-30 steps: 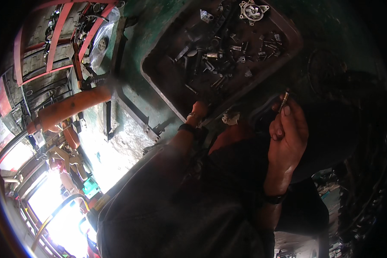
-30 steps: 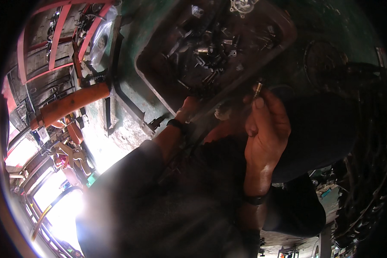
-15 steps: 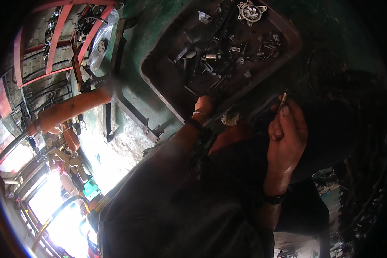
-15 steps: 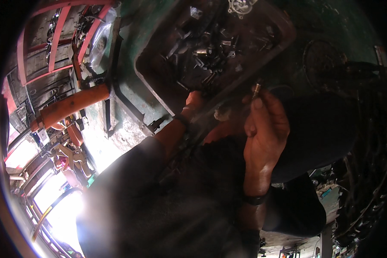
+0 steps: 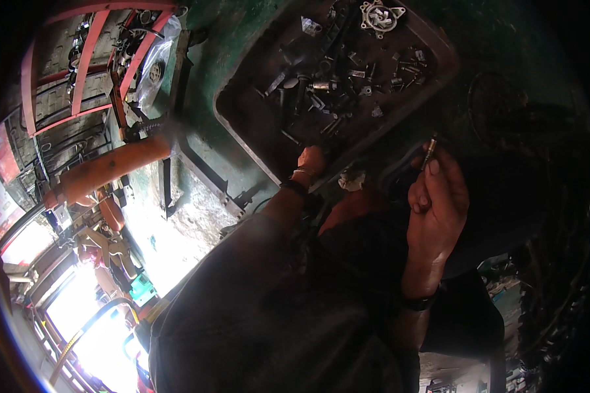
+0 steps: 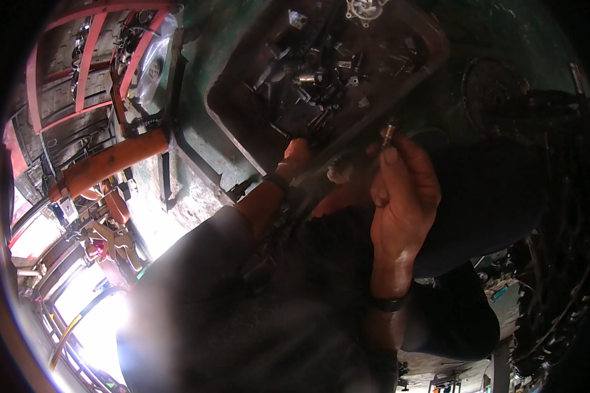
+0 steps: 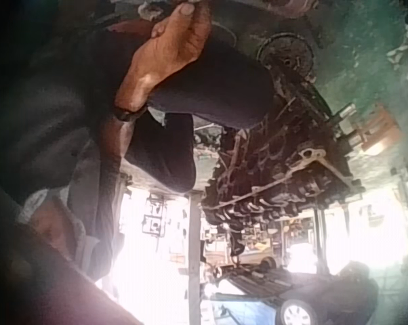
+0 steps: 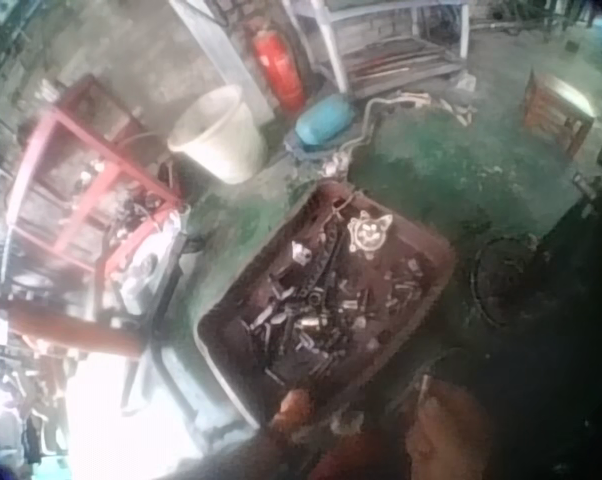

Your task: The person sits on the floor and handles small engine parts, picking bolts and washers from a tray and inserting them into the engine block. The person then places a camshaft into the engine block.

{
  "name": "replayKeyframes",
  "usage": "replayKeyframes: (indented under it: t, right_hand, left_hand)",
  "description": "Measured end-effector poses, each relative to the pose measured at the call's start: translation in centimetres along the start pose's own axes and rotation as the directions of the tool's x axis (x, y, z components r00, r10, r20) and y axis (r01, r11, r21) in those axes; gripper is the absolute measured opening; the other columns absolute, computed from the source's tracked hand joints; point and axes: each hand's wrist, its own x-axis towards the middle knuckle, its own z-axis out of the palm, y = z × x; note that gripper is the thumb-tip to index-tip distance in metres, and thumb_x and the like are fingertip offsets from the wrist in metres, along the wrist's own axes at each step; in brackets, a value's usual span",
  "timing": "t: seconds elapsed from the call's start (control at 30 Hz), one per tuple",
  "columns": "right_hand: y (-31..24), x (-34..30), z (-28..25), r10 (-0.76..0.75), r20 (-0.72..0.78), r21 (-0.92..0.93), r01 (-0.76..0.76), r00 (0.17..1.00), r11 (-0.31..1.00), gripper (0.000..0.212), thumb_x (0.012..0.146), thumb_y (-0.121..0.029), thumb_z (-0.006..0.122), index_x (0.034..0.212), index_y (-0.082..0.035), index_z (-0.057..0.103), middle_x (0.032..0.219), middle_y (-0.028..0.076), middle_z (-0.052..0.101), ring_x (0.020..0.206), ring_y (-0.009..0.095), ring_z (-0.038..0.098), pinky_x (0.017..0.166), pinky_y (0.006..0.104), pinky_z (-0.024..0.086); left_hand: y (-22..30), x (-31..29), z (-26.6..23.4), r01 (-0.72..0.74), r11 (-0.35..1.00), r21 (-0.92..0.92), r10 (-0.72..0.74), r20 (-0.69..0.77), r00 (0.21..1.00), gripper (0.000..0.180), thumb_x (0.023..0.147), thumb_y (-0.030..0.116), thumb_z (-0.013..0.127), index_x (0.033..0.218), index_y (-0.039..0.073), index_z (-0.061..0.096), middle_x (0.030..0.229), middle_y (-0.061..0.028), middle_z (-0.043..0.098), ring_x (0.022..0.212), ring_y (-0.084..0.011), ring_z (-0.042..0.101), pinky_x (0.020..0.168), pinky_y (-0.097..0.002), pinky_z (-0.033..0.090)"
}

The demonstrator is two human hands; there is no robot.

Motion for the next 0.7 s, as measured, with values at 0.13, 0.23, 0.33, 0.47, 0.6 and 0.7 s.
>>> replayKeyframes:
  t: [0.13,0.23,0.33,0.47,0.6,0.7]
  right_hand:
    - [0.1,0.0,-0.2,-0.012,0.01,0.006,0.012,1.0,1.0,0.024,0.092,-0.01,0.049,0.113,-0.002,0.059,0.083,0.004,0.06,0.05,0.002,0.038,0.046,0.0188,0.031]
    - [0.2,0.1,-0.4,-0.011,0.034,-0.006,0.011,0.999,1.0,0.024,0.092,-0.011,0.05,0.113,-0.002,0.059,0.084,0.005,0.06,0.05,0.002,0.038,0.046,0.0189,0.031]
    - [0.3,0.1,-0.4,-0.022,0.051,0.009,0.021,0.998,1.0,0.024,0.092,-0.011,0.05,0.112,-0.002,0.059,0.085,0.006,0.06,0.05,0.002,0.037,0.045,0.019,0.031]
    - [0.4,0.2,-0.5,-0.015,0.043,0.004,0.015,0.999,1.0,0.024,0.092,-0.011,0.051,0.112,-0.002,0.059,0.085,0.007,0.06,0.049,0.002,0.037,0.045,0.019,0.031]
    - [0.4,0.1,-0.5,0.003,0.022,0.005,-0.003,1.0,1.0,0.024,0.092,-0.012,0.051,0.112,-0.002,0.059,0.085,0.007,0.06,0.049,0.002,0.037,0.046,0.019,0.031]
    - [0.4,0.0,-0.5,0.0,0.028,0.007,0.0,1.0,1.0,0.024,0.093,-0.012,0.051,0.113,-0.002,0.059,0.085,0.006,0.06,0.05,0.002,0.037,0.046,0.0191,0.031]
  left_hand:
    - [0.4,-1.2,-2.0,0.033,0.987,-0.156,-0.025,0.059,0.998,0.023,0.079,0.023,0.059,0.084,0.003,0.067,0.082,-0.0163,0.066,0.075,-0.0271,0.064,0.066,-0.0379,0.05]
    - [0.2,-2.7,-3.6,0.126,0.906,-0.404,-0.059,0.174,0.983,0.023,0.079,0.024,0.059,0.083,0.002,0.067,0.08,-0.0146,0.066,0.071,-0.0246,0.063,0.064,-0.0363,0.05]
    - [-1.1,-3.1,-4.6,0.16,0.736,-0.658,0.038,0.276,0.96,0.023,0.079,0.024,0.06,0.083,0.003,0.066,0.076,-0.0104,0.064,0.065,-0.0198,0.06,0.059,-0.0329,0.048]
    - [-2.8,-2.6,-5.4,0.248,0.407,-0.879,0.182,0.344,0.921,0.018,0.082,0.021,0.059,0.087,0.005,0.064,0.069,-0.0014,0.059,0.055,-0.0113,0.05,0.05,-0.025,0.04]
    - [-2.7,-2.5,-7.1,0.357,0.19,-0.915,0.381,0.404,0.832,0.014,0.083,0.017,0.055,0.089,0.006,0.061,0.063,0.0001,0.054,0.049,-0.0096,0.044,0.046,-0.0227,0.035]
    - [-1.7,-3.4,-8.1,0.278,0.207,-0.938,0.348,0.336,0.875,0.007,0.087,0.011,0.054,0.092,0.009,0.058,0.068,0.0037,0.053,0.049,-0.0052,0.04,0.047,-0.0212,0.037]
